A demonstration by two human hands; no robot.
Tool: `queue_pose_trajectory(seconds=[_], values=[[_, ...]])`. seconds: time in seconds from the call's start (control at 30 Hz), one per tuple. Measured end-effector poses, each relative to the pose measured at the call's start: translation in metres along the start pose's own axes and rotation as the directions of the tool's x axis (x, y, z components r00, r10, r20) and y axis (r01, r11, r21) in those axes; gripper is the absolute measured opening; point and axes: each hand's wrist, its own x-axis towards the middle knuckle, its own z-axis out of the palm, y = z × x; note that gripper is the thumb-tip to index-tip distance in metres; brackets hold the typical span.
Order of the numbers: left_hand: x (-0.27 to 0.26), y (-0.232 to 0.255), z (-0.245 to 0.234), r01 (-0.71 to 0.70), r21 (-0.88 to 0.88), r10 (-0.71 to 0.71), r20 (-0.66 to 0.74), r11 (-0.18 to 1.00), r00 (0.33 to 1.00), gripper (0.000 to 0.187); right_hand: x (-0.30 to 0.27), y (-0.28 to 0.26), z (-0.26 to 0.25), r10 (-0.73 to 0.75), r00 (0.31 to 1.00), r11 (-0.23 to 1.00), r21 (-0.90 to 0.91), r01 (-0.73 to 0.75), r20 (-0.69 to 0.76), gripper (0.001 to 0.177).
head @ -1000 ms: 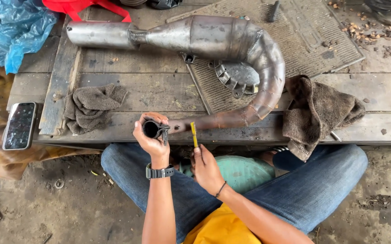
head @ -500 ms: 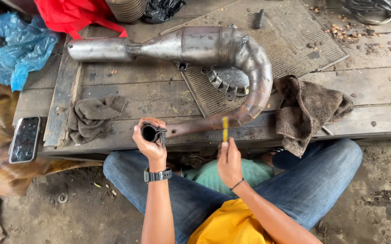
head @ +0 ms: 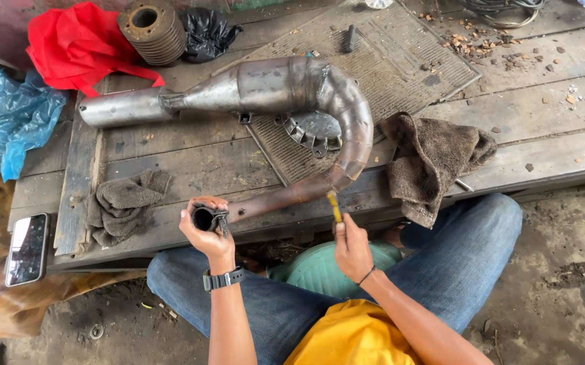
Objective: The person uses a yellow-handled tool to scrape and clean the surface of a curved metal pipe resting on a wooden workbench. They rotate the pipe to access different sections and continue scraping along its length.
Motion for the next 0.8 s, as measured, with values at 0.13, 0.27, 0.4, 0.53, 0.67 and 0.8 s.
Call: queue_pose_trajectory(seconds=[0.13, 0.27, 0.4, 0.53, 0.67, 0.8], values=[[0.002, 0.001, 0.002, 0.004, 0.003, -0.004, 0.012, 1.000, 1.000, 0.051, 0.002, -0.034, 0.000, 0.056, 0.986, 0.998, -0.020, -0.053, 0.159, 0.045], [0.001, 0.003, 0.001, 0.020, 0.011, -0.020, -0.016, 1.000, 1.000, 0.050, 0.000, -0.035, 0.006, 0.026, 0.996, 1.000, 0.006, -0.026, 0.082, 0.033], [0.002, -0.002, -0.003, 0.019, -0.021, -0.019, -0.009, 1.000, 1.000, 0.052, 0.004, -0.034, 0.005, 0.018, 0.999, 0.998, 0.069, -0.016, -0.028, 0.031], [0.002, -0.002, -0.001, 0.029, -0.027, -0.030, -0.012, 0.999, 0.999, 0.050, 0.001, -0.036, 0.011, 0.047, 0.993, 0.999, -0.002, -0.047, 0.105, 0.032], [0.003, -0.001, -0.001, 0.023, -0.001, -0.023, 0.003, 1.000, 1.000, 0.050, -0.002, -0.035, 0.016, 0.047, 0.998, 0.996, 0.075, -0.050, 0.041, 0.040], [-0.001, 0.004, 0.001, 0.017, 0.027, -0.018, 0.008, 0.999, 1.000, 0.050, -0.006, -0.036, 0.017, 0.024, 0.993, 0.999, 0.027, -0.027, 0.114, 0.039]])
